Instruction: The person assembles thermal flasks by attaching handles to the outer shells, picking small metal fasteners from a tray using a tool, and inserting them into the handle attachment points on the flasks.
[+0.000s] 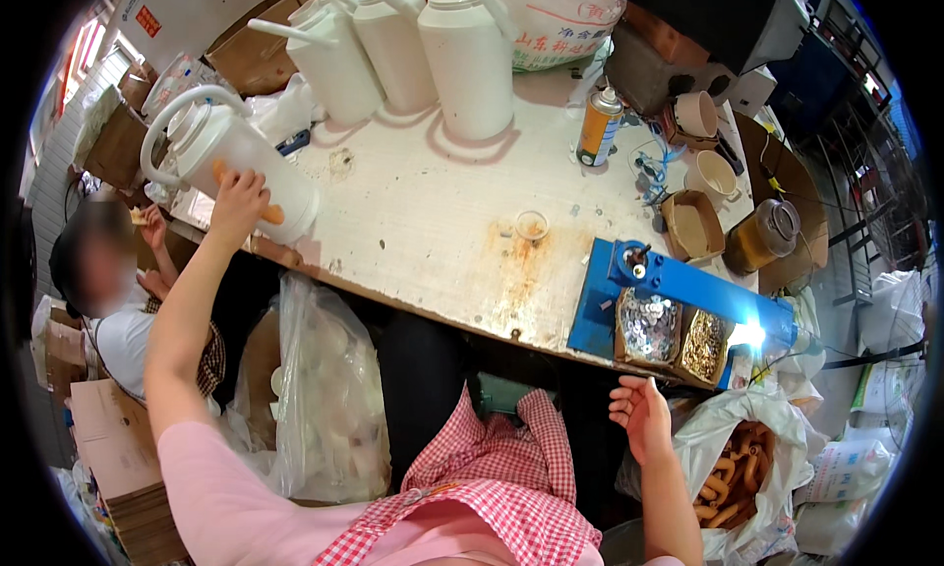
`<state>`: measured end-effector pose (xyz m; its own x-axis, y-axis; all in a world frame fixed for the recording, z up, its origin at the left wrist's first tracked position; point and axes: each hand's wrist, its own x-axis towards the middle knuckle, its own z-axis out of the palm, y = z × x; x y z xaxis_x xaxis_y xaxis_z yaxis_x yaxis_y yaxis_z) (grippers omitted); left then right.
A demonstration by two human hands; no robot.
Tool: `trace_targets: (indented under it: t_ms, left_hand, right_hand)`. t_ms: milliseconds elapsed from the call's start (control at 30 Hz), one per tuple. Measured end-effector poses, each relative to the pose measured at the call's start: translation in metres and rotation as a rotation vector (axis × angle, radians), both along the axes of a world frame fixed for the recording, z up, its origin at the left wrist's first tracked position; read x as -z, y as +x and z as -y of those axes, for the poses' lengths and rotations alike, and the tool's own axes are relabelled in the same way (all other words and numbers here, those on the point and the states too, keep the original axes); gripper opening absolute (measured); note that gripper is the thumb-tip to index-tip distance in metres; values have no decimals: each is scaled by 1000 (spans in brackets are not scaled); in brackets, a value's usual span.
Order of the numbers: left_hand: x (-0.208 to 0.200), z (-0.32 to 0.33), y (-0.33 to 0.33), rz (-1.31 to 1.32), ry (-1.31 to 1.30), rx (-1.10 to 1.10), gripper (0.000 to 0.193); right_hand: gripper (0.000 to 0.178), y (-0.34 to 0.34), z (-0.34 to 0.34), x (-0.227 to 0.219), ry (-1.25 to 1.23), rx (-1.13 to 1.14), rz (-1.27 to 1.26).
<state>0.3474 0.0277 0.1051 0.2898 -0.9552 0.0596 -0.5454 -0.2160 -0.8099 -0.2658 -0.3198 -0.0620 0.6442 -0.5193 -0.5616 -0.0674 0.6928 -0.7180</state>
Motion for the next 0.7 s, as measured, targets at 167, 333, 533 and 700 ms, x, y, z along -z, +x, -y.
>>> trace_targets:
  t_ms: [167,333,533,700]
  left_hand:
    - [-43,91,-31,-330,-343,125,61]
    - [-103,283,-25,-256,-921,530,76]
    - [-125,288,-31,-546,-727,220,39]
    - [-120,164,-186,-574,-1009,473,25]
  right_hand:
    - [45,12,-5,19,15,33,-27]
    - [33,79,-41,-9,36,-377,161]
    - [37,104,-74,-40,-120,-458,291]
    - [54,116,-102,-16,-393,-73,222]
